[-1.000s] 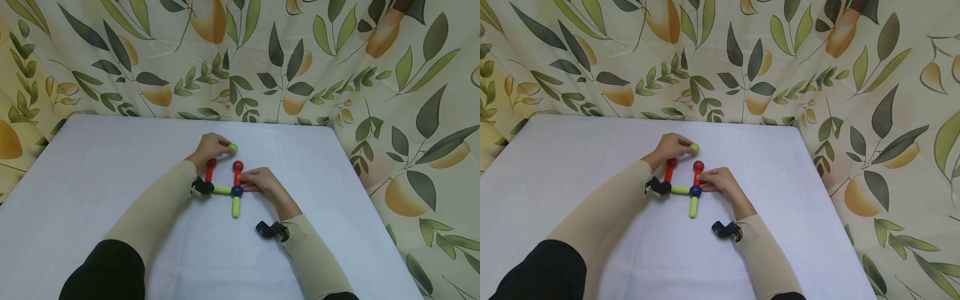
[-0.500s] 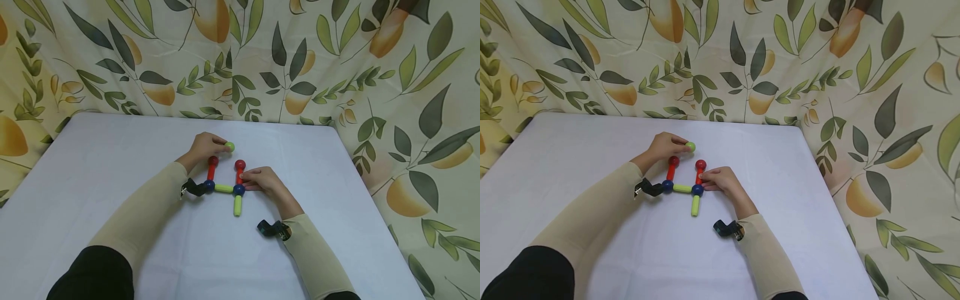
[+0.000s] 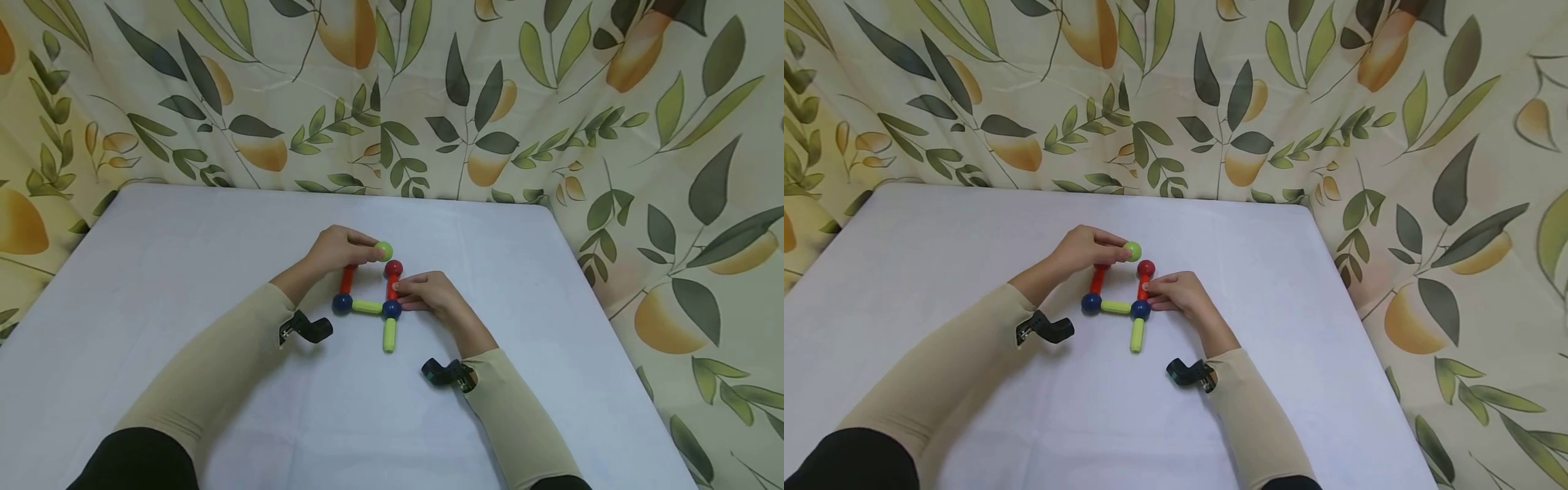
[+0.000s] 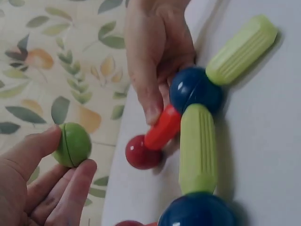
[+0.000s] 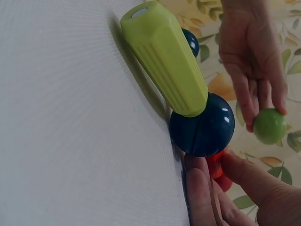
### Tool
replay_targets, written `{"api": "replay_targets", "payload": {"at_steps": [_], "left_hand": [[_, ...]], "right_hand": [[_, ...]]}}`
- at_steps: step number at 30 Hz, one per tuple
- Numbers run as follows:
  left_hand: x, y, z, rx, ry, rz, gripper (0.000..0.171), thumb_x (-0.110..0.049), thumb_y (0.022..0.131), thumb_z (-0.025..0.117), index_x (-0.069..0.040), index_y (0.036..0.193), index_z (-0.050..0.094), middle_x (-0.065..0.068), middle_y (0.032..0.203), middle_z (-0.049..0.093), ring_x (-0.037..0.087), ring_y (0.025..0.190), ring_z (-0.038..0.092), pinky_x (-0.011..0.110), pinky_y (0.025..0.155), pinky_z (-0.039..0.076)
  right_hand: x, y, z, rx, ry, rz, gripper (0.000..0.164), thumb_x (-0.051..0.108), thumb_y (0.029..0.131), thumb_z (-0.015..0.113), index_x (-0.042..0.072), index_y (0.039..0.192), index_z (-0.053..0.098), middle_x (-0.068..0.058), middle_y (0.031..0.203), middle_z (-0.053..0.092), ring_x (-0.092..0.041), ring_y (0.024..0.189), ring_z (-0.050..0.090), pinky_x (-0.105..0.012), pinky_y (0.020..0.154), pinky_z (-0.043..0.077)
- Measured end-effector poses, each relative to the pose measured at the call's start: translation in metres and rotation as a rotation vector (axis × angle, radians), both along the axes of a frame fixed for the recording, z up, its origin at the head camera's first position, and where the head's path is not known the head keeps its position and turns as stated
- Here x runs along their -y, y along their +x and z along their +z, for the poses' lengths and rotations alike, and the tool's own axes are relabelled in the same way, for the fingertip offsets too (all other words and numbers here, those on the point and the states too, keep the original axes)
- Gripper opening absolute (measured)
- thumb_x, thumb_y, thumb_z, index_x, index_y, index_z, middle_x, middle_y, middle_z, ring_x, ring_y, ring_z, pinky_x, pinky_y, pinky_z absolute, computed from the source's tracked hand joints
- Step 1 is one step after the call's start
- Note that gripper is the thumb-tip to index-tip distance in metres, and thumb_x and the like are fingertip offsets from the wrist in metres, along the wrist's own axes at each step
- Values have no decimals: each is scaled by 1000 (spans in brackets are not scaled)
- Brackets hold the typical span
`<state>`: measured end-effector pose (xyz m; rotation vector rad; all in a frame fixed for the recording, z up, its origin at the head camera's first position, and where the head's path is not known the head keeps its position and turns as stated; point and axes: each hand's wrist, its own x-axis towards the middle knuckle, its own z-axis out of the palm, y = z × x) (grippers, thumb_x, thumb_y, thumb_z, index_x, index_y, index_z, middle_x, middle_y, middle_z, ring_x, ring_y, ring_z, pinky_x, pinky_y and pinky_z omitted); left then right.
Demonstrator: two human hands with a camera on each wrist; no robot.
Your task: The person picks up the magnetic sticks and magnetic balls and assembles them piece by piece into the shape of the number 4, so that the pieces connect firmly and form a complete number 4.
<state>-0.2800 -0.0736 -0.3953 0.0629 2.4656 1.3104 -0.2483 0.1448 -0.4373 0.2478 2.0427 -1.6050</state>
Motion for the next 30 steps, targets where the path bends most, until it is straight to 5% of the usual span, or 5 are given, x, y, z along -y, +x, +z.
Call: {"api": "replay_targets", "payload": {"at_steps": [16, 30], "left_hand": [[7, 58, 1, -1, 64, -71, 40, -46, 82, 77, -21, 113, 75, -3, 99, 75, 15, 95, 69, 36, 85, 53], [13, 102, -26, 106, 111, -41, 36, -40, 77, 83, -16, 103, 79, -2, 88, 73, 14, 88, 65, 28, 71, 50]], "right_hand": [[1, 1, 0, -35, -17, -12, 32, 12, 90, 71, -7, 115, 68, -8, 86, 74, -12, 68, 71, -25, 65, 59], [6, -1, -1, -22, 30, -67, 33, 15, 87, 75, -3, 115, 69, -10, 88, 74, -13, 70, 72, -27, 67, 59]]}}
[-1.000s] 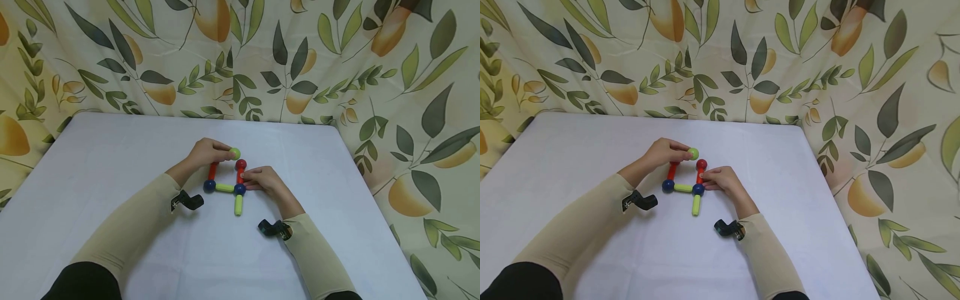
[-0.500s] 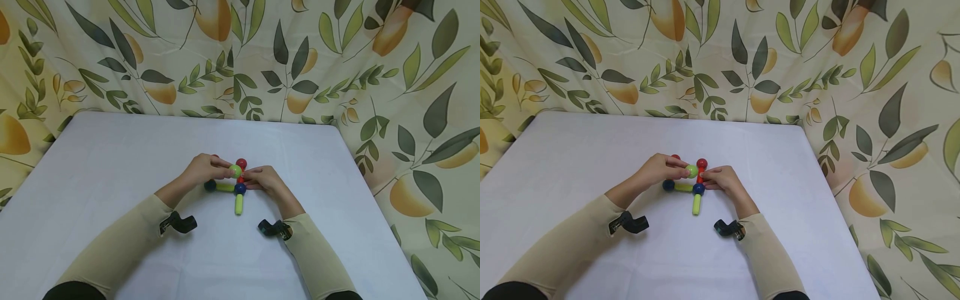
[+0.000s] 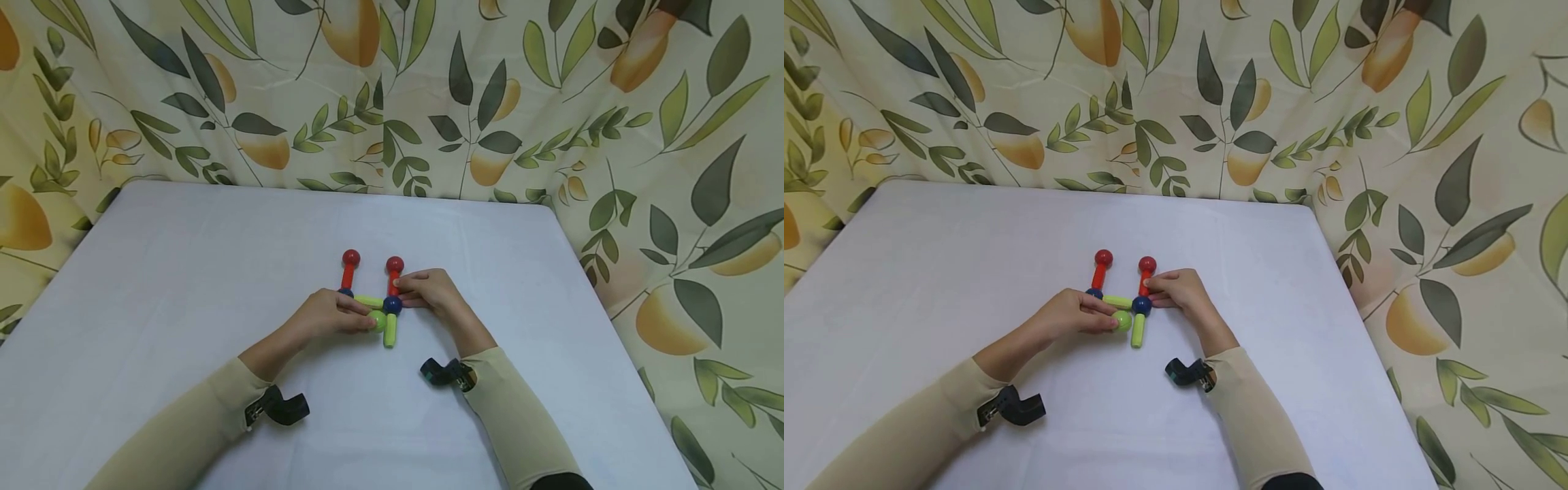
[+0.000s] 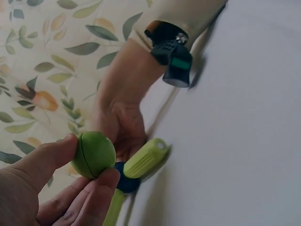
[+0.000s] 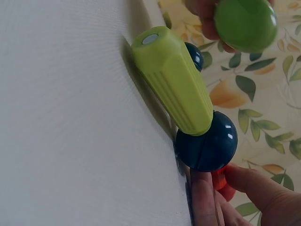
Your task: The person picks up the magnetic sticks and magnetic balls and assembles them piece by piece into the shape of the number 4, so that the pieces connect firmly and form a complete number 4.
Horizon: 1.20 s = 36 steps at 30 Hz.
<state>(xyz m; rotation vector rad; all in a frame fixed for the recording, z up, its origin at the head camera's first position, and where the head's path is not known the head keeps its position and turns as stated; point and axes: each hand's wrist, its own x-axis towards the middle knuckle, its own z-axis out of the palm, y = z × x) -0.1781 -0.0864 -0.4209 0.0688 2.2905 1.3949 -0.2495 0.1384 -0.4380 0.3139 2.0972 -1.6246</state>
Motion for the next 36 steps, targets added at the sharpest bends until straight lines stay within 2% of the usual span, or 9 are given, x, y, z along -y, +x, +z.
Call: {"api": "replay_targets", "payload": {"at_steps": [3, 10, 17, 26, 36], "left_hand": [[-2, 5, -6, -8, -33, -20, 35, -44, 76, 83, -20, 100, 80, -4, 89, 73, 15, 91, 60, 27, 70, 47], [-8, 15, -18, -24, -78, -52, 30, -45, 75, 83, -22, 95, 81, -8, 86, 74, 11, 87, 61, 26, 69, 46], [-14, 22, -25, 36, 2, -46, 29, -39, 73, 86, -16, 90, 80, -3, 73, 74, 9, 71, 68, 25, 64, 50], [-18, 27, -27, 47, 31, -33, 27, -34, 73, 87, -13, 89, 80, -1, 72, 74, 9, 68, 70, 24, 63, 53], [-21, 26, -27, 23, 27, -28, 25, -32, 73, 87, -12, 86, 79, -1, 70, 73, 10, 65, 70, 26, 62, 56]], "right_hand": [[0, -1, -1, -5, -5, 2, 33, 15, 88, 75, -4, 115, 69, -10, 89, 74, -13, 70, 72, -27, 67, 59], [-1, -2, -1, -18, -22, 2, 35, 14, 88, 74, -5, 117, 67, -10, 89, 74, -13, 70, 72, -27, 67, 59], [0, -1, 1, -8, -22, -16, 35, 14, 88, 75, -4, 116, 68, -10, 90, 74, -13, 69, 72, -27, 67, 59], [-1, -2, -3, -13, -33, -10, 35, 14, 87, 75, -4, 117, 68, -11, 92, 74, -13, 71, 72, -27, 68, 59], [0, -4, -4, -29, -40, -14, 33, 14, 87, 75, -5, 114, 69, -10, 88, 73, -13, 71, 72, -28, 68, 59]]}}
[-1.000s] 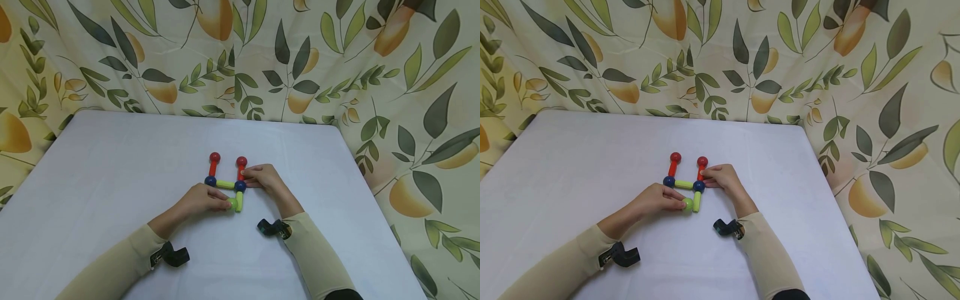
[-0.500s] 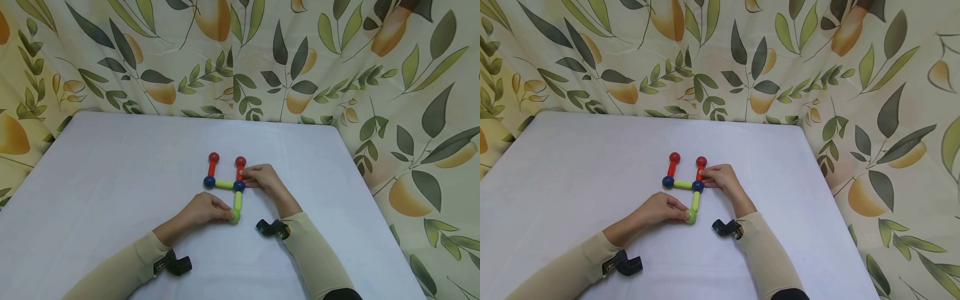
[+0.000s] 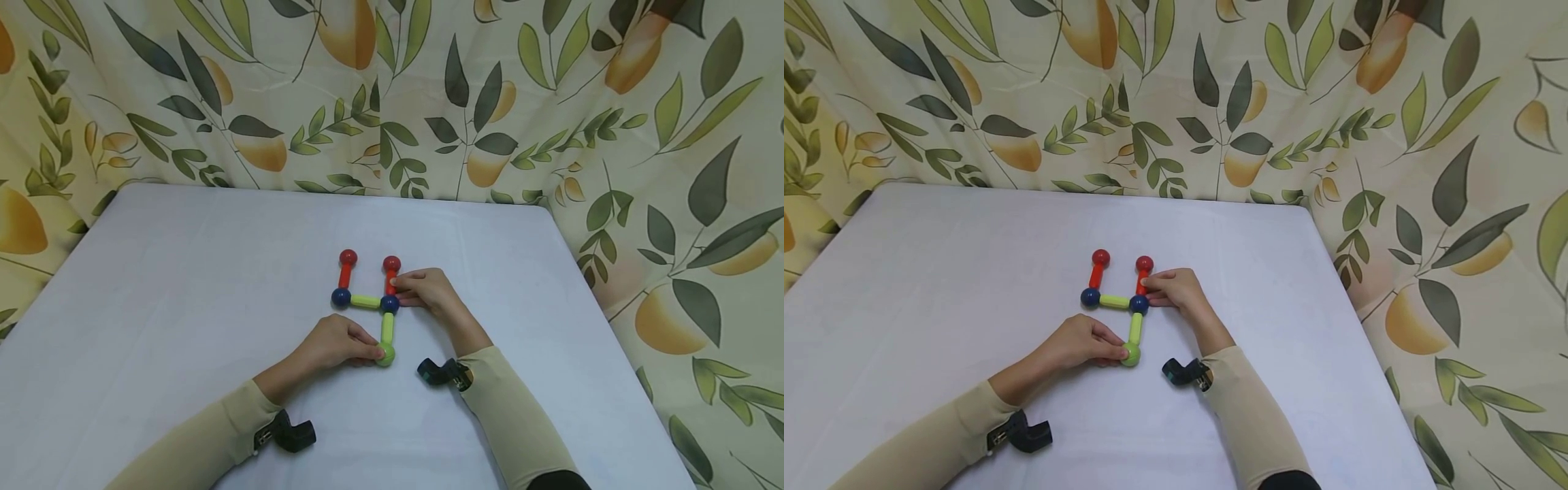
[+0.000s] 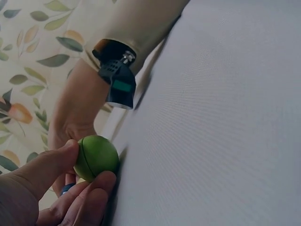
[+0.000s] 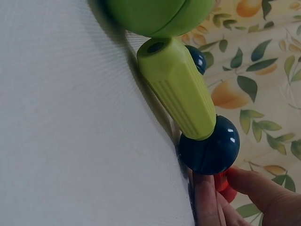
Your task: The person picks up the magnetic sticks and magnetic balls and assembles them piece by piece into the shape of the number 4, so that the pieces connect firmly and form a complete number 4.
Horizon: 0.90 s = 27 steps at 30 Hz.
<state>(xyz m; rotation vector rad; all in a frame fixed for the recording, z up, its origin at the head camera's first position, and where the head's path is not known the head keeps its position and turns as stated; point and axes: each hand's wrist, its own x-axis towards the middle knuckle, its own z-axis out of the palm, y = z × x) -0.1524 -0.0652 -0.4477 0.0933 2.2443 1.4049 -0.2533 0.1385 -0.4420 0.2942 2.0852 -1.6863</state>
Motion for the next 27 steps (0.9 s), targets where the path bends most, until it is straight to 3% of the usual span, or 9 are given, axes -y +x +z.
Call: {"api": "replay_targets", "payload": {"at_steps": [27], "left_hand": [[0, -2, -2, -30, -31, 23, 25, -34, 76, 85, -11, 86, 79, -1, 69, 73, 9, 63, 68, 25, 60, 55]], "right_hand": [[4, -4, 5, 19, -18, 15, 34, 13, 89, 73, -7, 116, 67, -8, 84, 73, -13, 69, 71, -27, 67, 59]]}}
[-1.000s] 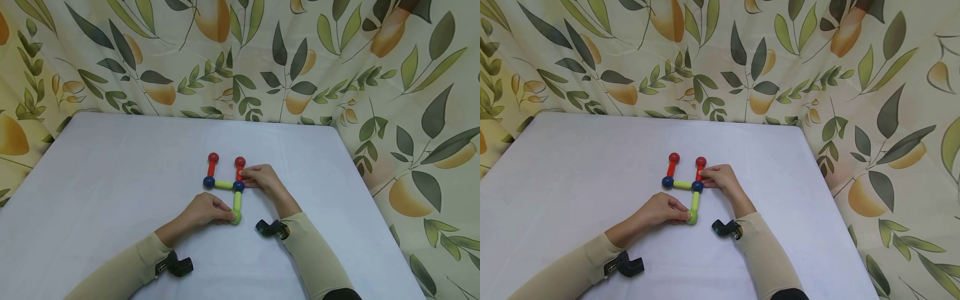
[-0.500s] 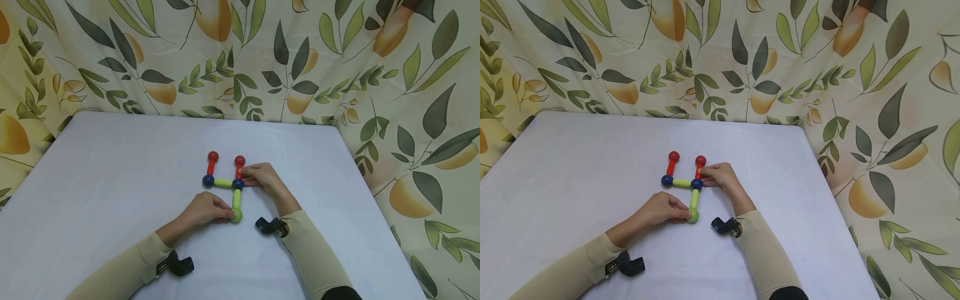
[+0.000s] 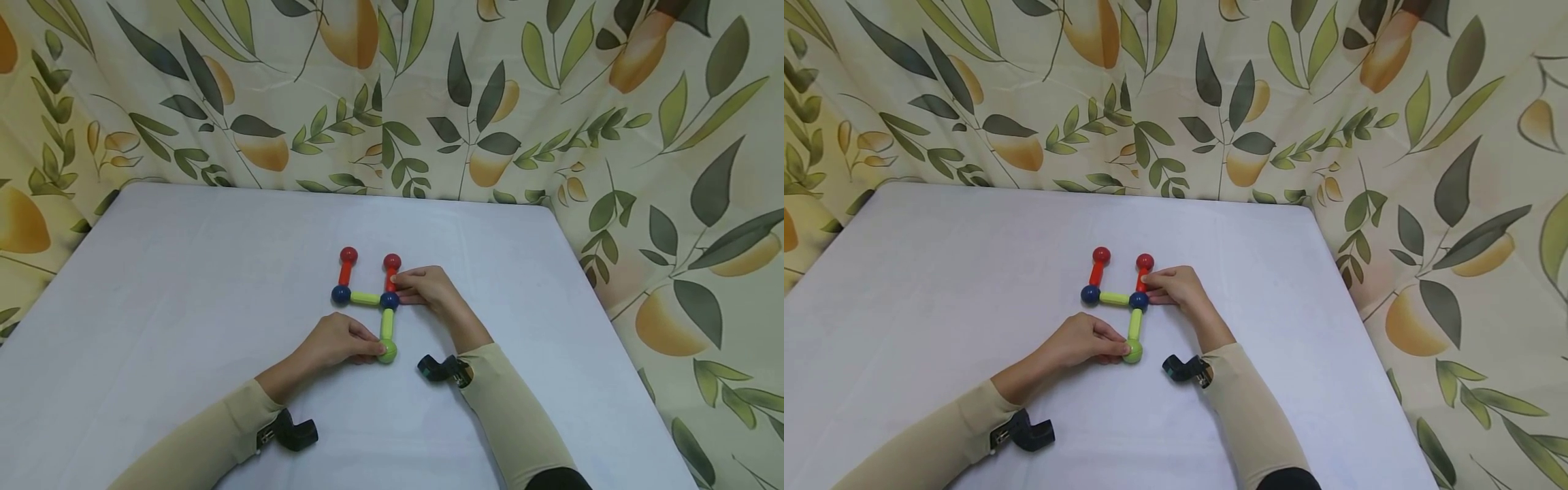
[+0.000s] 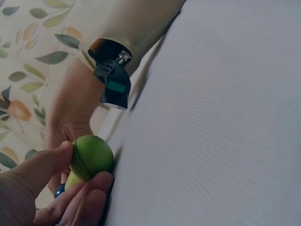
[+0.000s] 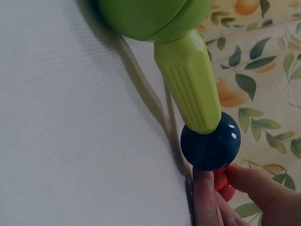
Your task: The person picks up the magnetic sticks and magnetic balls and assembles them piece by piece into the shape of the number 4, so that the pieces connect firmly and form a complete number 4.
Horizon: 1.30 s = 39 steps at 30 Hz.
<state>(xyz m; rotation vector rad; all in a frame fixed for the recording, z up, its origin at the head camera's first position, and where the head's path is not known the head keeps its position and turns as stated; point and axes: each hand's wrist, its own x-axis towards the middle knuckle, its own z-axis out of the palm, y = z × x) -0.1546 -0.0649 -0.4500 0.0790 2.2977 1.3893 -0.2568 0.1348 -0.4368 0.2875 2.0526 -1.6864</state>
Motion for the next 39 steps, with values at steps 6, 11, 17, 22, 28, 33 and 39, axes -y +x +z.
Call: {"api": "replay_targets", "payload": {"at_steps": [6, 11, 17, 22, 28, 33, 39], "left_hand": [[-1, -2, -1, 3, 14, 8, 25, -34, 76, 85, -11, 86, 79, -1, 68, 73, 10, 62, 69, 25, 61, 55], [0, -4, 0, 14, 36, 5, 25, -33, 77, 84, -10, 87, 79, 0, 69, 73, 11, 63, 69, 25, 61, 56], [0, -4, 1, 18, 28, 5, 25, -34, 77, 84, -12, 86, 79, 0, 68, 73, 10, 64, 70, 25, 61, 55], [0, -4, 0, 15, 15, 0, 25, -35, 77, 84, -12, 87, 80, -1, 68, 73, 10, 63, 69, 25, 61, 54], [0, -5, 1, 12, 4, 4, 25, -35, 77, 84, -12, 87, 80, -1, 68, 73, 10, 63, 69, 25, 61, 54], [-1, -5, 0, 1, 6, 7, 26, -37, 77, 84, -13, 87, 80, -1, 68, 73, 10, 64, 69, 25, 61, 54], [-2, -6, -2, 1, 20, 10, 27, -36, 77, 84, -12, 88, 80, -1, 69, 73, 11, 64, 70, 25, 62, 55]], "right_hand": [[1, -2, 1, -17, 28, 10, 35, 14, 89, 73, -6, 117, 67, -9, 85, 73, -12, 68, 71, -27, 67, 59], [1, -3, 3, -35, 58, 22, 33, 15, 90, 72, -6, 115, 68, -10, 86, 73, -13, 68, 71, -27, 66, 59], [1, -4, 2, -41, 52, 25, 32, 14, 90, 72, -7, 114, 68, -10, 85, 74, -12, 68, 71, -27, 66, 59], [-1, -5, 1, -36, 48, 28, 33, 14, 90, 72, -7, 115, 68, -9, 85, 74, -12, 68, 71, -27, 67, 59], [-4, -5, 1, -39, 30, 26, 31, 13, 90, 72, -6, 114, 69, -12, 92, 75, -12, 70, 72, -26, 68, 59], [-5, -5, 1, -43, 30, 34, 30, 12, 90, 71, -6, 114, 69, -13, 93, 75, -12, 71, 72, -26, 69, 59], [-5, -3, 2, -42, 26, 30, 30, 12, 91, 70, -7, 115, 68, -15, 95, 75, -12, 71, 72, -26, 69, 59]]}}
